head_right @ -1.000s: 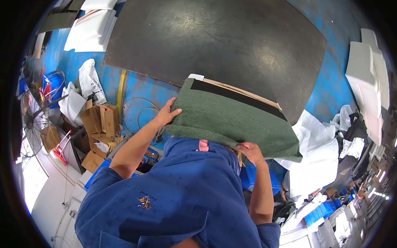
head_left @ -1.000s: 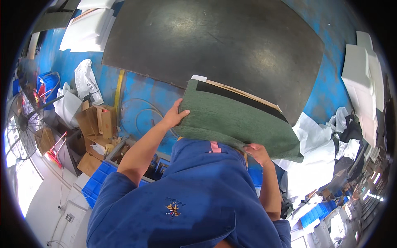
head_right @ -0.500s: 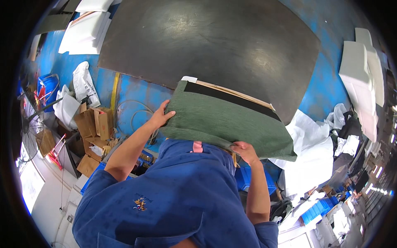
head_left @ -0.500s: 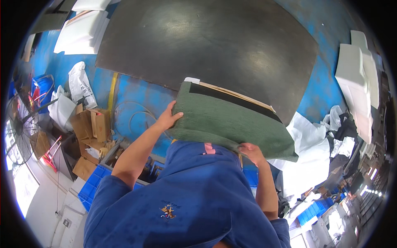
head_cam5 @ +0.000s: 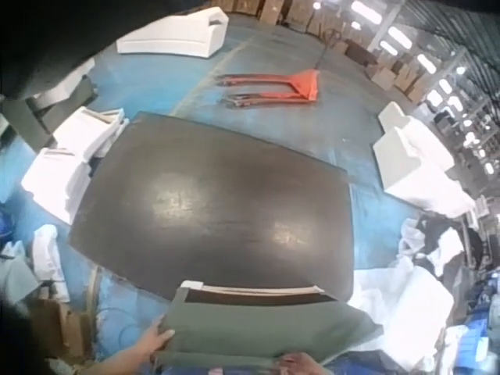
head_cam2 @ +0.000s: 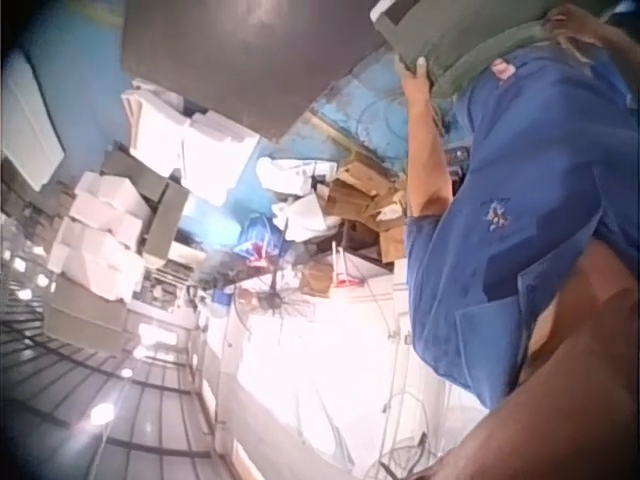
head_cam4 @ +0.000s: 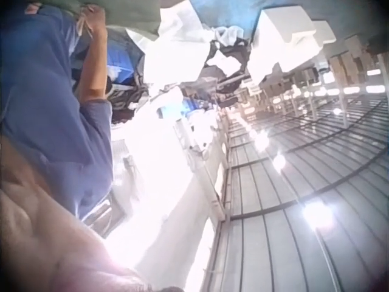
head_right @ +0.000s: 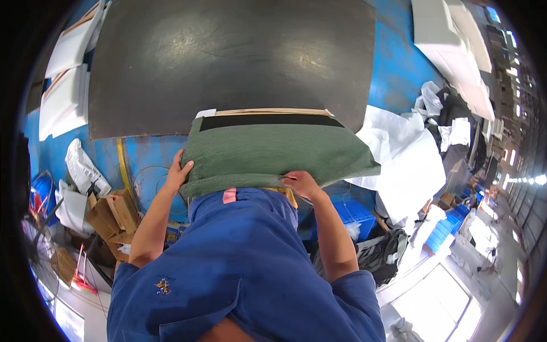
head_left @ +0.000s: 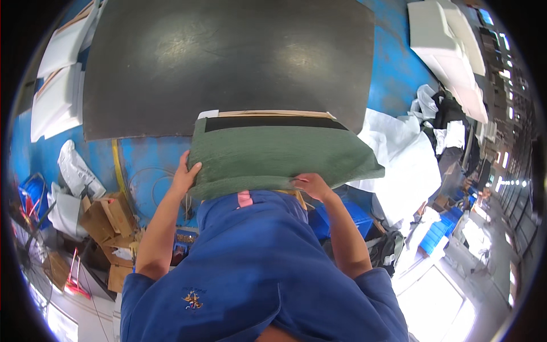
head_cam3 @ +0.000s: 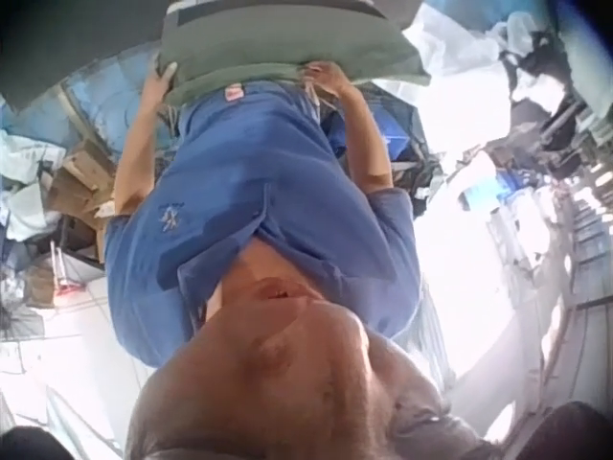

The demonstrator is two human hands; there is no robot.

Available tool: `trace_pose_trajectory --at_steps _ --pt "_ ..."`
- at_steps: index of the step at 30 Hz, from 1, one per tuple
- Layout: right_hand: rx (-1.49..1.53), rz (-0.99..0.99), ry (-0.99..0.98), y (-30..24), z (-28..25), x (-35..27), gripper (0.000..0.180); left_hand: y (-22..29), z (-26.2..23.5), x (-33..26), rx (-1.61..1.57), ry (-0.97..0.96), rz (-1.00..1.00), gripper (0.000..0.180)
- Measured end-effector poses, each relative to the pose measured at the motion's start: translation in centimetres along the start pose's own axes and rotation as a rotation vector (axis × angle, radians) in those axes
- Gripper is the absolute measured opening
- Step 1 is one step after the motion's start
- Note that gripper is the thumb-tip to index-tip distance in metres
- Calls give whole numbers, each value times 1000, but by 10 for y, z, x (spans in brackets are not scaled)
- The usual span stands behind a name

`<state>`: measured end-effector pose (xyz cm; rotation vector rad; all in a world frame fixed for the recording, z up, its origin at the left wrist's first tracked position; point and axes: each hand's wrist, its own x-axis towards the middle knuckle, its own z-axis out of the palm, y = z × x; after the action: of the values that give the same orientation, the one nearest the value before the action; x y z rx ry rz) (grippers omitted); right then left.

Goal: Wrap a white foam piece around a wooden frame and fit a green fabric cover over the assembly, using scissors to trim materials.

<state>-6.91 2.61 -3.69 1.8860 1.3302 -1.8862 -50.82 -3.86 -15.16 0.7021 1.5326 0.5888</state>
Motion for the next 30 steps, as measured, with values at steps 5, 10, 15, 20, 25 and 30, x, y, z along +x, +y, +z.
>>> trace_pose_trajectory --at_steps 5,10,15,20,25,30 --pt "67 13 39 -4 1 -5 31 13 0 -4 -149 -17 -97 72" --pt "-45 50 32 -7 0 -11 30 23 0 -7 -48 10 -86 70" --pt "-31 10 50 4 1 -7 30 34 1 -11 -19 0 -87 69" --pt "-51 -8 56 6 1 -7 30 24 0 -8 -68 -17 -151 71" --pt "-93 -63 113 -28 -3 -21 27 0 -6 7 -115 -31 -70 73" --pt "-294 -594 522 -71 -15 -41 21 2 -19 24 -16 -99 -52 77"
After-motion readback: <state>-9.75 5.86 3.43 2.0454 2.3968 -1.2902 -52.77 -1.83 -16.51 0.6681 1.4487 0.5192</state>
